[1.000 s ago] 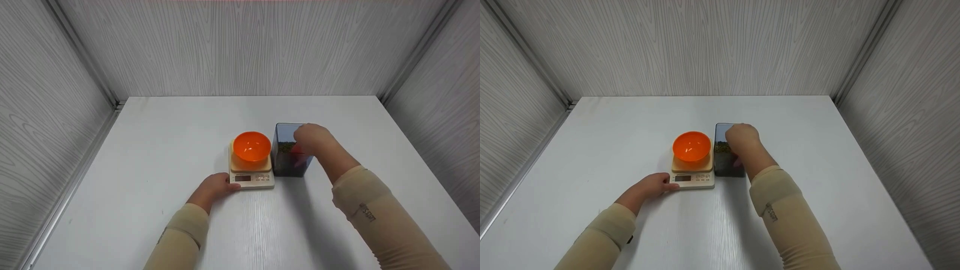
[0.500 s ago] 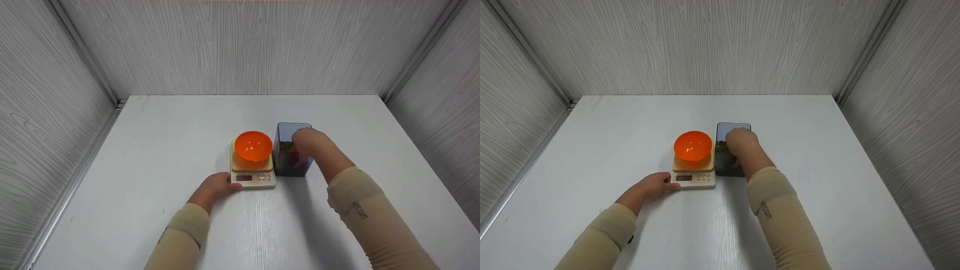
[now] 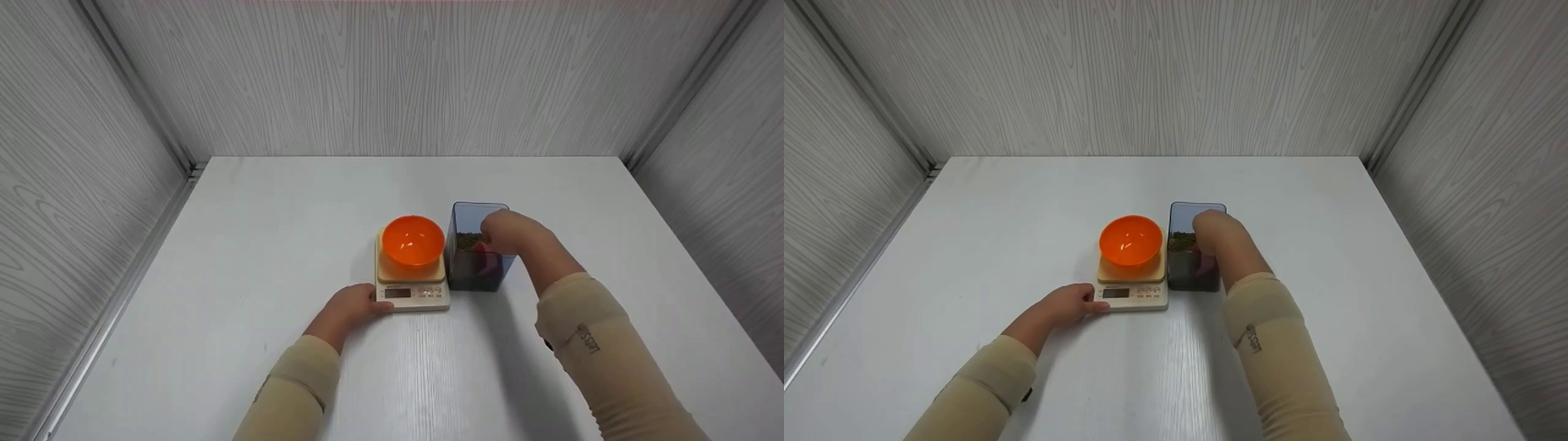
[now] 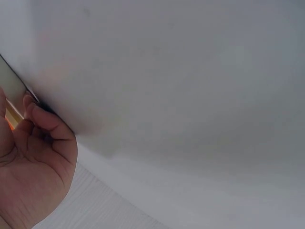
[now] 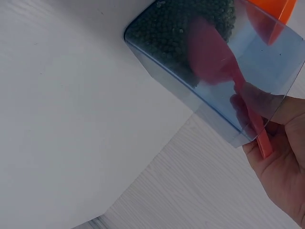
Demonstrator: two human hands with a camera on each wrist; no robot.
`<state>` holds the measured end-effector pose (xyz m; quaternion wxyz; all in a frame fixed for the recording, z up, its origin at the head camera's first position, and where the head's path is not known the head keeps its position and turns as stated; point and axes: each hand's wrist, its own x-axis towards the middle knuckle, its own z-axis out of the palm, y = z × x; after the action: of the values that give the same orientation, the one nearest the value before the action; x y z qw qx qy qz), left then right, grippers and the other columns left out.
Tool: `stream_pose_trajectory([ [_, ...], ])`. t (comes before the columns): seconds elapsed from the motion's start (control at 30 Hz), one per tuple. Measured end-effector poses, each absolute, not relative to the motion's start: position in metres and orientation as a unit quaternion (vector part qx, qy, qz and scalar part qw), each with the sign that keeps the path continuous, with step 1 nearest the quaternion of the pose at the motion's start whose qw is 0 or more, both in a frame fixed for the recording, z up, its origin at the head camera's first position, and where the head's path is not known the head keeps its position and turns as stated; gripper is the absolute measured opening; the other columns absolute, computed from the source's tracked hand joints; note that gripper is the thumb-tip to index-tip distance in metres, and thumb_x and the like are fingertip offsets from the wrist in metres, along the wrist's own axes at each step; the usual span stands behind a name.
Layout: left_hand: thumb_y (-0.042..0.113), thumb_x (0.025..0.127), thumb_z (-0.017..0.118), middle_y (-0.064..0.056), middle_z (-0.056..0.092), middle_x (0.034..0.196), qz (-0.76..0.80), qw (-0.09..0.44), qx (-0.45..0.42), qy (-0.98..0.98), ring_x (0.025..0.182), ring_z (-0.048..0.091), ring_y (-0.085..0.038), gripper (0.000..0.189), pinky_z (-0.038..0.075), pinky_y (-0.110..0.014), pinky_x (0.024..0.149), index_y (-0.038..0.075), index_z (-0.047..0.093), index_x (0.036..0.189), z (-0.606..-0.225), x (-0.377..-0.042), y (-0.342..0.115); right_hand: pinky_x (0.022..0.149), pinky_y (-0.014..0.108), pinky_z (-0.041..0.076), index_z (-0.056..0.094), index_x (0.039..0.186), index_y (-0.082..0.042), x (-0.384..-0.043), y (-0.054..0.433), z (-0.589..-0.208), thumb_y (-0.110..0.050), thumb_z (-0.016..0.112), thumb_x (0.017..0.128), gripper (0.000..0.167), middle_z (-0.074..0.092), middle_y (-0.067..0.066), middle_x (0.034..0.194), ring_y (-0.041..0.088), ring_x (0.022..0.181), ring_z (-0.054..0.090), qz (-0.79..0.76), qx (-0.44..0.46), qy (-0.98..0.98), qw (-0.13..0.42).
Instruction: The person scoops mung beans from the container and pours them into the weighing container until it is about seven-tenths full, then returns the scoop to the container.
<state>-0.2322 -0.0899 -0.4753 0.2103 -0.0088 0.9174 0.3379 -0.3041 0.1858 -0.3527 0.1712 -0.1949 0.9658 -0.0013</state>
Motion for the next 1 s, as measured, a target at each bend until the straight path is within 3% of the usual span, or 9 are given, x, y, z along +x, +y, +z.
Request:
stream_pose_trajectory([
  [0.4, 0.045, 0.078, 0.067, -0.001, 0.06, 0.096, 0.339, 0.215, -0.014, 0.916, 0.091, 0.05, -0.021, 0.041, 0.037, -0.041, 0.095, 0.016, 0.063, 0.106, -0.476, -0.232, -0.089, 0.07, 0.037, 0.047, 0.065, 0.088, -0.003, -0.31, 0.185, -0.364, -0.013, 0.058, 0.088, 0.012, 0.059, 0.007, 0.078, 0.021, 0.071, 0.051, -0.059, -0.184, 0.962, 0.195],
  [0.77, 0.047, 0.077, 0.067, 0.0, 0.06, 0.1, 0.338, 0.214, -0.008, 0.916, 0.094, 0.051, -0.021, 0.044, 0.036, -0.043, 0.097, 0.018, 0.062, 0.11, -0.475, -0.234, -0.091, 0.063, 0.034, 0.043, 0.064, 0.081, -0.004, -0.313, 0.176, -0.362, -0.007, 0.058, 0.085, 0.007, 0.056, 0.006, 0.073, 0.021, 0.068, 0.049, -0.021, -0.16, 0.967, 0.196],
  [1.0, 0.045, 0.078, 0.066, 0.0, 0.06, 0.095, 0.343, 0.21, -0.008, 0.915, 0.09, 0.051, -0.021, 0.039, 0.038, -0.041, 0.094, 0.017, 0.063, 0.106, -0.474, -0.23, -0.091, 0.067, 0.035, 0.043, 0.063, 0.087, -0.003, -0.313, 0.179, -0.365, -0.009, 0.055, 0.088, 0.01, 0.055, 0.008, 0.077, 0.022, 0.071, 0.048, -0.041, -0.163, 0.963, 0.208],
])
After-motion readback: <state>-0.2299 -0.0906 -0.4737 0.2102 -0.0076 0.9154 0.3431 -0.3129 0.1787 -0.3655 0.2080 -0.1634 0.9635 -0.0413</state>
